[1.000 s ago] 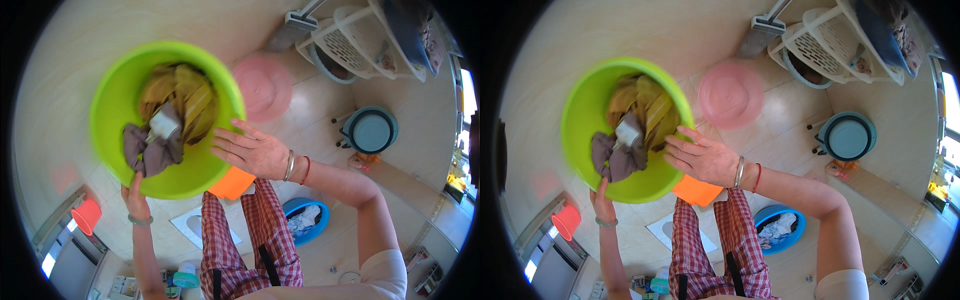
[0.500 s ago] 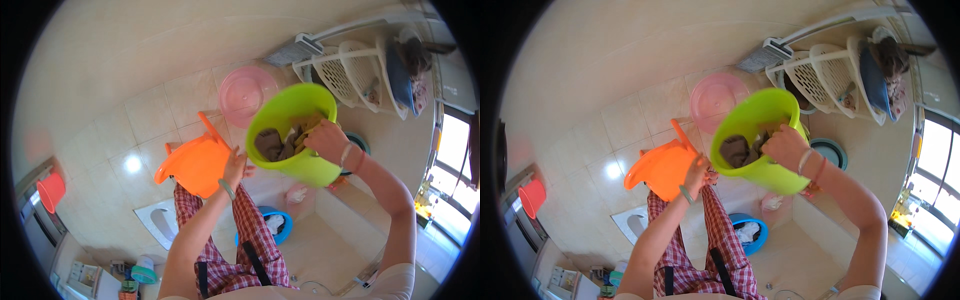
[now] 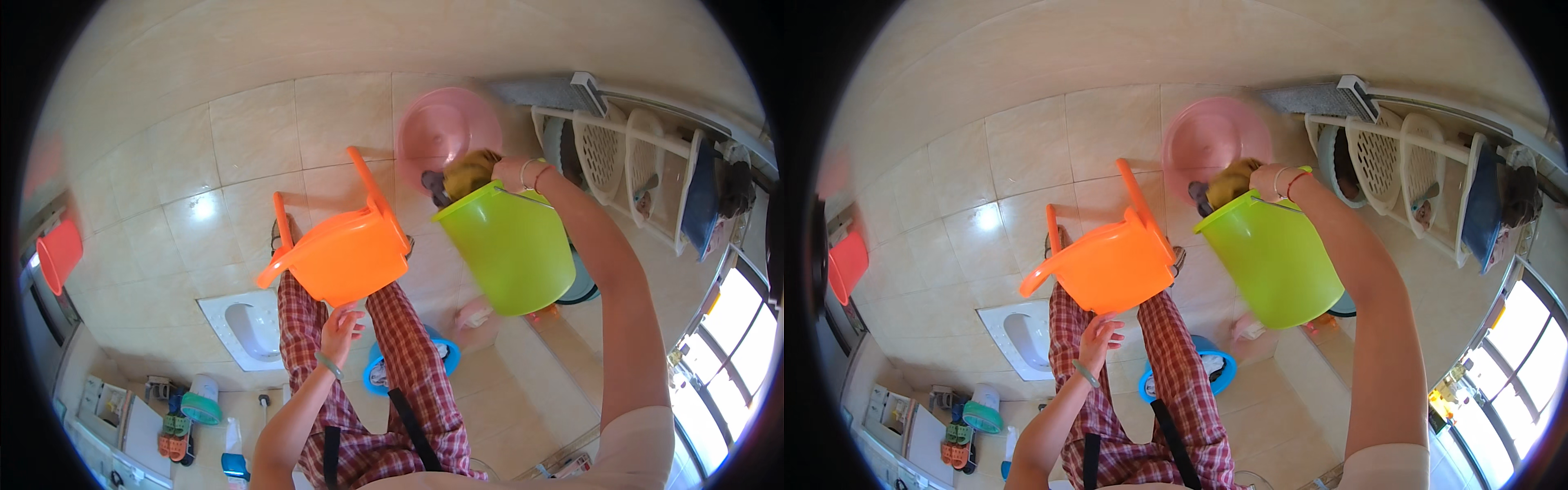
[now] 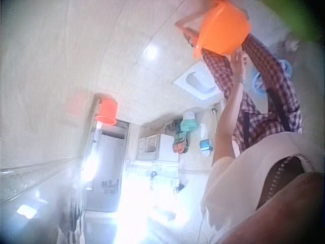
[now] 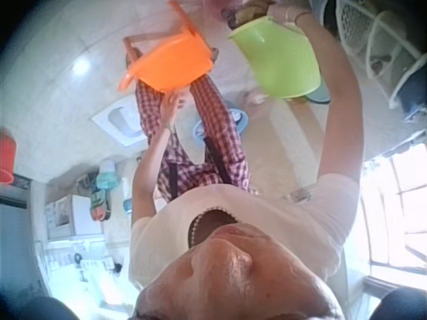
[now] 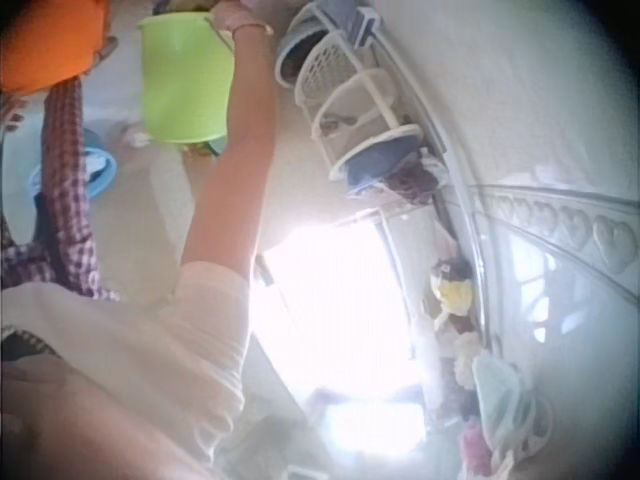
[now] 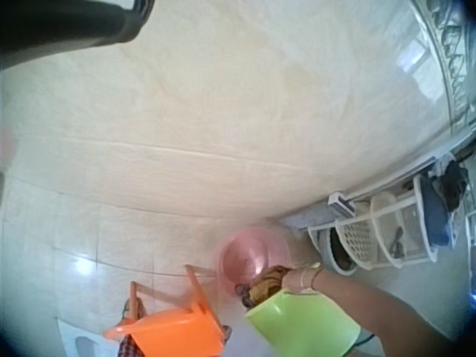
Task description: The person sits on a small stool and hand-washes a pile of clothes in a blue basin filled with soapy water. They repeatedly submerge, agitate, and wring out various garments, including white and blue items, using both hands to scrub the fabric.
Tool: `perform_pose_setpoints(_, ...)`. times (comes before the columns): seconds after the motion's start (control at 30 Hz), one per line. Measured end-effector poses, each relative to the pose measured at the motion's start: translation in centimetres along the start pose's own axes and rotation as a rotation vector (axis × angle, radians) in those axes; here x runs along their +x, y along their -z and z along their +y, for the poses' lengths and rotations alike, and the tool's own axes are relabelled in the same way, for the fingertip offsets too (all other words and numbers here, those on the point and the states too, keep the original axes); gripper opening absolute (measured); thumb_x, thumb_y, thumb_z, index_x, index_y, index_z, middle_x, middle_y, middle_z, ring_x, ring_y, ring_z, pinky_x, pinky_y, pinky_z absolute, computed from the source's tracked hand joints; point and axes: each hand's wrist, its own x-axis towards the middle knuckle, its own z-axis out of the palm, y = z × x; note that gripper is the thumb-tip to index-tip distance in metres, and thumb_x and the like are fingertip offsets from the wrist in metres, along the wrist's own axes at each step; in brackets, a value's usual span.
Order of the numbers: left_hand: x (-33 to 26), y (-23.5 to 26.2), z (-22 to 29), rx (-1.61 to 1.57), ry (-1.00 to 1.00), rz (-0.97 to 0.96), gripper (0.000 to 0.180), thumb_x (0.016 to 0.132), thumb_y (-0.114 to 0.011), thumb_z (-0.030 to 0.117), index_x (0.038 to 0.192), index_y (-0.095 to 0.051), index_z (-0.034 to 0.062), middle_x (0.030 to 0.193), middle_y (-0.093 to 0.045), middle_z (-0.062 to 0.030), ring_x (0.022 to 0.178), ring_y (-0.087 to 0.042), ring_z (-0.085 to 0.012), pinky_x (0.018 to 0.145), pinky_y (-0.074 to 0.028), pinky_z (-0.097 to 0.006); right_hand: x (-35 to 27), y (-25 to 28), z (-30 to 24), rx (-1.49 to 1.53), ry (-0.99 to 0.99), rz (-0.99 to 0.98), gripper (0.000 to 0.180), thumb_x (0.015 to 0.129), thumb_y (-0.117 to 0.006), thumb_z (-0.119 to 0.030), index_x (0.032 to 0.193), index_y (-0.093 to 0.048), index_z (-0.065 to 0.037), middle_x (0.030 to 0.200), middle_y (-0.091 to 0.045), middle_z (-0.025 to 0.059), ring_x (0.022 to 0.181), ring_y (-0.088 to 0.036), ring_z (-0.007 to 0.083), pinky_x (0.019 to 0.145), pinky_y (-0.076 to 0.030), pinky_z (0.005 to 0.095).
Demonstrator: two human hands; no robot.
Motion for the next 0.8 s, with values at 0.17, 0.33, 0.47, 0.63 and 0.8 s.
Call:
perform_pose_setpoints(0.17,0.4,-0.7,2.7,0.055,-0.081,-0.018,0.032,0.095,-0.051,0.028,0.121,-0.053,0.0078,0.105,-0.064,-0.008,0.08,-0.063,-0.0137,0.069,-0.05,-0.026,-1.6,-2.8,1.7,0.08,-0.012,0.076,0.024,0.074,-0.058,-0.011,0.094,-0.071,-0.013,0.096,-0.067,0.0155,0.092,-0.063,0.0332,0.08,-0.049,0.0416)
perform_pose_setpoints(0.33,0.4,-3.2,3.4,0.086,-0.026,-0.082,0.029,0.096,-0.051,0.026,0.119,-0.053,0.0088,0.106,-0.064,-0.0066,0.08,-0.062,-0.012,0.069,-0.049,-0.024,-6.3,-4.7,1.6,0.096,-0.113,0.04,0.027,0.073,-0.059,-0.011,0.098,-0.07,-0.013,0.101,-0.067,0.0133,0.097,-0.063,0.0309,0.08,-0.051,0.0388)
perform_pose_setpoints(0.47,0.5,-6.0,4.7,0.232,-0.025,-0.179,0.029,0.096,-0.051,0.025,0.119,-0.053,0.0085,0.105,-0.064,-0.0062,0.08,-0.062,-0.012,0.068,-0.05,-0.025,-9.9,-12.8,0.1,0.226,-0.241,0.163,0.021,0.074,-0.062,-0.014,0.093,-0.071,-0.013,0.095,-0.068,0.0115,0.095,-0.064,0.0296,0.082,-0.049,0.0403)
perform_pose_setpoints(0.63,4.2,-11.3,7.2,0.547,-0.124,-0.231,0.028,0.096,-0.05,0.022,0.119,-0.054,0.0072,0.102,-0.063,-0.0055,0.078,-0.061,-0.0102,0.067,-0.048,-0.022,-10.6,-27.6,-3.3,0.372,-0.373,0.056,0.02,0.075,-0.062,-0.013,0.093,-0.071,-0.012,0.093,-0.068,0.008,0.096,-0.063,0.0253,0.088,-0.043,0.042)
perform_pose_setpoints(0.8,9.4,-14.5,10.3,0.775,-0.125,-0.243,0.026,0.097,-0.048,0.018,0.118,-0.054,0.0051,0.101,-0.064,-0.0071,0.081,-0.061,-0.0128,0.069,-0.049,-0.025,-5.8,-38.3,-9.5,0.607,-0.532,0.34,0.021,0.072,-0.058,-0.01,0.089,-0.068,-0.016,0.091,-0.066,0.0014,0.099,-0.057,0.0208,0.081,-0.042,0.0399)
